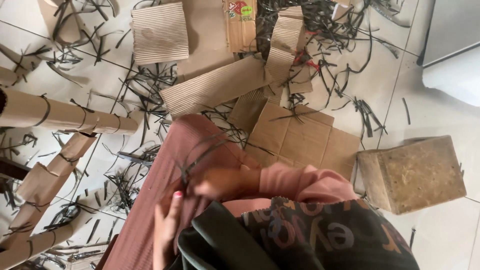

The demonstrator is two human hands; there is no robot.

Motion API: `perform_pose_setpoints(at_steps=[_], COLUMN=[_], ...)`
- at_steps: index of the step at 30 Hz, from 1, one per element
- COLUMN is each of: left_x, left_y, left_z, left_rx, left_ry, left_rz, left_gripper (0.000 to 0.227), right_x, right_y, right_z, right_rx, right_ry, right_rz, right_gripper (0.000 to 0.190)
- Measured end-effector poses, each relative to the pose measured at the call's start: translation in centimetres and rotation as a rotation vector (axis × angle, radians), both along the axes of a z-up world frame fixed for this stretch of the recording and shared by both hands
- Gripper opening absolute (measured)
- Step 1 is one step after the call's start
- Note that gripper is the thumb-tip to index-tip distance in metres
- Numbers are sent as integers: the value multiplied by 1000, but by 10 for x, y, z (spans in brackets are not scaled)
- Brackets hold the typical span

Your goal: The person places a piece of cardboard on a wooden chair seat and smooths it down. Then the person picks up thin strips of material from the floor and begins weaving them through the chair frame.

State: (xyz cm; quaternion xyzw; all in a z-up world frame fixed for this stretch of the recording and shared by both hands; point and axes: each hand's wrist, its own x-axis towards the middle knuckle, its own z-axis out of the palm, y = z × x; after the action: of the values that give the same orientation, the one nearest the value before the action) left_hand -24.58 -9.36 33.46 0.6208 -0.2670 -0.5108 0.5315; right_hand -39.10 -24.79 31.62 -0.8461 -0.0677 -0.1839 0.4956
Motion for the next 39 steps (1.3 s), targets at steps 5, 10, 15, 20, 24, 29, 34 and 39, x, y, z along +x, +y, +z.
perform_pose_setpoints(at_steps=[5, 10, 15, 20, 24, 29, 34, 39], left_x=[-7, -10, -2, -3, -6, -10, -10, -16], left_y=[-3, 17, 18, 21, 29, 18, 20, 25], left_z=[-43, -75, -58, -45, -53, -31, -66, -72], left_rx=[206, 272, 167, 177, 163, 154, 94, 38], left_ry=[-302, -60, -213, -213, -156, -90, 10, 132], left_rz=[-106, 84, -177, -260, -185, -59, 208, 337], left_gripper=[28, 23, 33, 31, 32, 33, 21, 39], right_x=[-1, -39, -61, -28, -1, 32, 36, 26], right_y=[9, -49, -171, -191, -151, -76, -5, 26], right_z=[-8, -11, -148, -195, -160, -19, -10, -37], right_rx=[61, 177, 147, 952, 691, -212, -199, -339], right_ry=[-5, 42, 173, 249, 129, 45, -94, -43], right_rz=[124, -357, -1336, -1736, -1326, -805, -411, -360], right_gripper=[4, 17, 38, 57, 21, 27, 21, 22])
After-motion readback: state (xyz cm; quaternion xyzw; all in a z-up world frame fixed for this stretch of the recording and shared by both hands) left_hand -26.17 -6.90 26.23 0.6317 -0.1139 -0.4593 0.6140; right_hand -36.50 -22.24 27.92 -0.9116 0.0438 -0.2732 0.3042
